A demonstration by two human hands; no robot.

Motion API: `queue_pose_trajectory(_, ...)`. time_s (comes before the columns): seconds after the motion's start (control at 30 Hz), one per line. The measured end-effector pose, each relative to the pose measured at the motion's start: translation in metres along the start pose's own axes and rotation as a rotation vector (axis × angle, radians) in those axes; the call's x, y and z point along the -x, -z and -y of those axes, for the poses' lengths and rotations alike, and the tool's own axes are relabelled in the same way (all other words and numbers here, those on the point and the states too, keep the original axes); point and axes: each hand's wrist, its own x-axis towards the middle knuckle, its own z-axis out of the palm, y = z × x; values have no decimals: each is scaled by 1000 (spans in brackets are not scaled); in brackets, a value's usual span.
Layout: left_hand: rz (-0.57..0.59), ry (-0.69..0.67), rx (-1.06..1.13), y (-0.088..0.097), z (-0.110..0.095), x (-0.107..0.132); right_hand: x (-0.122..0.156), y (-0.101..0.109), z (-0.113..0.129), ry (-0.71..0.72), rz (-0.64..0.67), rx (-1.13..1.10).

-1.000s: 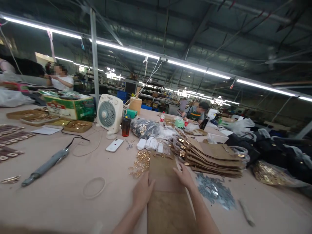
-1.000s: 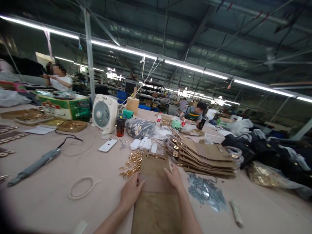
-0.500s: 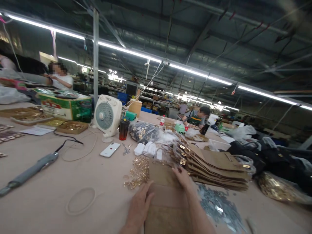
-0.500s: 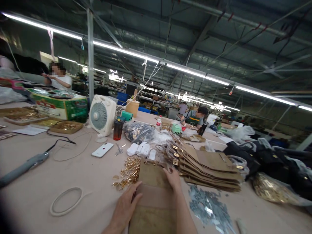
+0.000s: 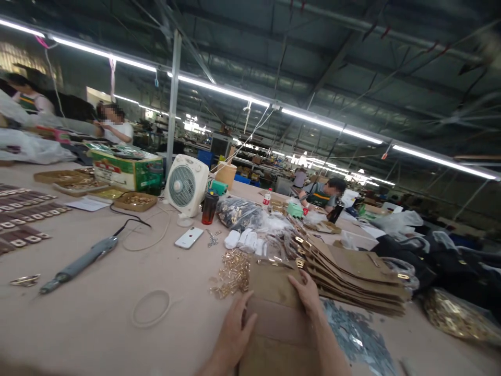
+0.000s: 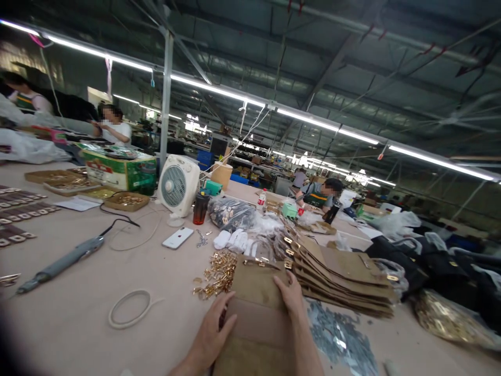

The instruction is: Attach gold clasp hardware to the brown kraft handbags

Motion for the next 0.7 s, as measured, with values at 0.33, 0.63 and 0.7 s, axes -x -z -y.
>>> queue_pose_trajectory(0.33,147,267,484,-1,-33,46,123,59,59,12,-113,-205)
queue_pose_trajectory(0.63,167,256,480,42,-41,79,220,46,46,-142,-201,-202)
queue_pose_trajectory(0.7,172,261,466,46,-44,88,230,46,47,-150,-196,-150)
